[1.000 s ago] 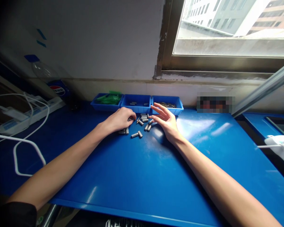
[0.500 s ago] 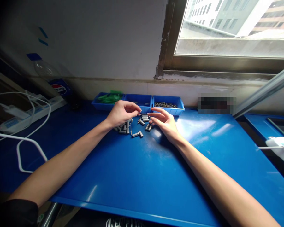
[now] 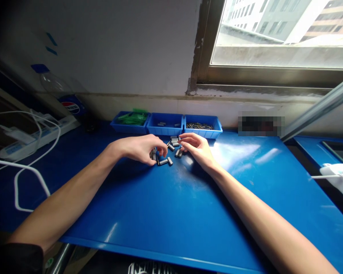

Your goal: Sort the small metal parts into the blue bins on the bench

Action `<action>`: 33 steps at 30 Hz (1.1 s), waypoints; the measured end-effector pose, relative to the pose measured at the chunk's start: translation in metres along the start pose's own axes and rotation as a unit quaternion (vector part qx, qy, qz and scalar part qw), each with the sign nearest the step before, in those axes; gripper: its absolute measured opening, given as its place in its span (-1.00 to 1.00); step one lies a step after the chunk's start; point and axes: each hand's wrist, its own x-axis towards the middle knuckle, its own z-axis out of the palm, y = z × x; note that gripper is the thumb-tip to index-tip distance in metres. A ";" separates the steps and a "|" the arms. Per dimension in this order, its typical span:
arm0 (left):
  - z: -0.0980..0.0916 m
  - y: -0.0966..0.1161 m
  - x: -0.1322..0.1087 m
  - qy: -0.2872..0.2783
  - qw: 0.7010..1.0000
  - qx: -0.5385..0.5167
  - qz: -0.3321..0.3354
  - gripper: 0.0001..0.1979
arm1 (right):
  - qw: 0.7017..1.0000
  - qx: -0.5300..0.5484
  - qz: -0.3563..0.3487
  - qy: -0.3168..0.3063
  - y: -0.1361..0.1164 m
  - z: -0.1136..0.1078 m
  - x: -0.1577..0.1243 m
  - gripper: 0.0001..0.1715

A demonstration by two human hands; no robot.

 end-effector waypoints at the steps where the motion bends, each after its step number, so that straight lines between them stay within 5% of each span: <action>1: 0.000 0.001 0.000 -0.011 1.000 0.010 -0.005 -0.63 | 1.000 0.002 0.001 -0.001 0.000 0.000 0.000 -0.63; 19: 0.014 -0.014 0.011 0.096 0.992 -0.064 0.048 -0.76 | 1.000 0.009 0.004 0.001 -0.002 0.000 0.000 -0.64; 29: 0.013 -0.017 0.018 0.308 0.939 -0.144 0.051 -0.91 | 1.000 0.002 0.013 -0.006 -0.006 0.002 0.000 -0.61; 33: 0.022 -0.015 0.025 0.346 0.911 -0.214 0.062 -0.87 | 0.999 0.003 0.014 -0.039 -0.006 0.002 -0.003 -0.55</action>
